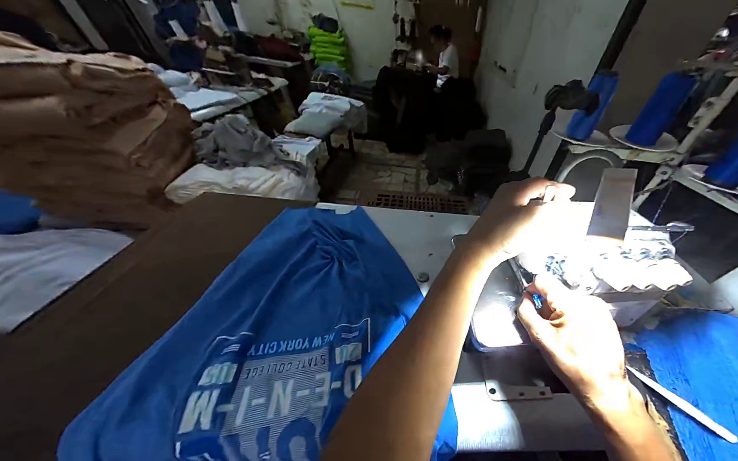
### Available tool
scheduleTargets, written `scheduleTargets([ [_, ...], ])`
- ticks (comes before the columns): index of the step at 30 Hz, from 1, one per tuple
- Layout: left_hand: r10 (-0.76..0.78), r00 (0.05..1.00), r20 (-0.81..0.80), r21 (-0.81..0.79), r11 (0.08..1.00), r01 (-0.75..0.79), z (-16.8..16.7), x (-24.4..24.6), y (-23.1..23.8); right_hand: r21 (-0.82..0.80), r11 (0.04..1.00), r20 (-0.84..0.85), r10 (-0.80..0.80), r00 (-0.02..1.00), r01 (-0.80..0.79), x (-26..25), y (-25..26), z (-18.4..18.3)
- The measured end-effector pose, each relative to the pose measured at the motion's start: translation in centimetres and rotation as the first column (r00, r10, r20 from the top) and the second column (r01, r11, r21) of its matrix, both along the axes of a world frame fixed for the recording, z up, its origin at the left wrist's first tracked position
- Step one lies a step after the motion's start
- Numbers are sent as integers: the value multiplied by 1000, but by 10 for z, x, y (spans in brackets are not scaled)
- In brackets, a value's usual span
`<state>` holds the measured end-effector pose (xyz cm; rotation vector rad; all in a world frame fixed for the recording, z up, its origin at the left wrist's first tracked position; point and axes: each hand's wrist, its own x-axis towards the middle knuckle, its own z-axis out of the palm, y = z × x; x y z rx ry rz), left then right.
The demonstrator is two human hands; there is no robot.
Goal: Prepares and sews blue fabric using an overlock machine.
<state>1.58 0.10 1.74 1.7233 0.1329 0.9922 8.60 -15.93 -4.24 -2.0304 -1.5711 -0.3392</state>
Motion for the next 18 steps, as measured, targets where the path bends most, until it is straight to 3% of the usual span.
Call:
scheduleTargets([
  [5,0,999,40,123,992,-5,-2,0,7,74,995,-61,78,995,-74,5,2,-4],
  [11,30,999,-17,153,988,-27,4,-3,6,97,995,-56,3,998,3,4,2,-1],
  [18,80,995,-59,241,968,-63,3,-6,7,99,995,-103,36,994,-26,7,3,-5],
])
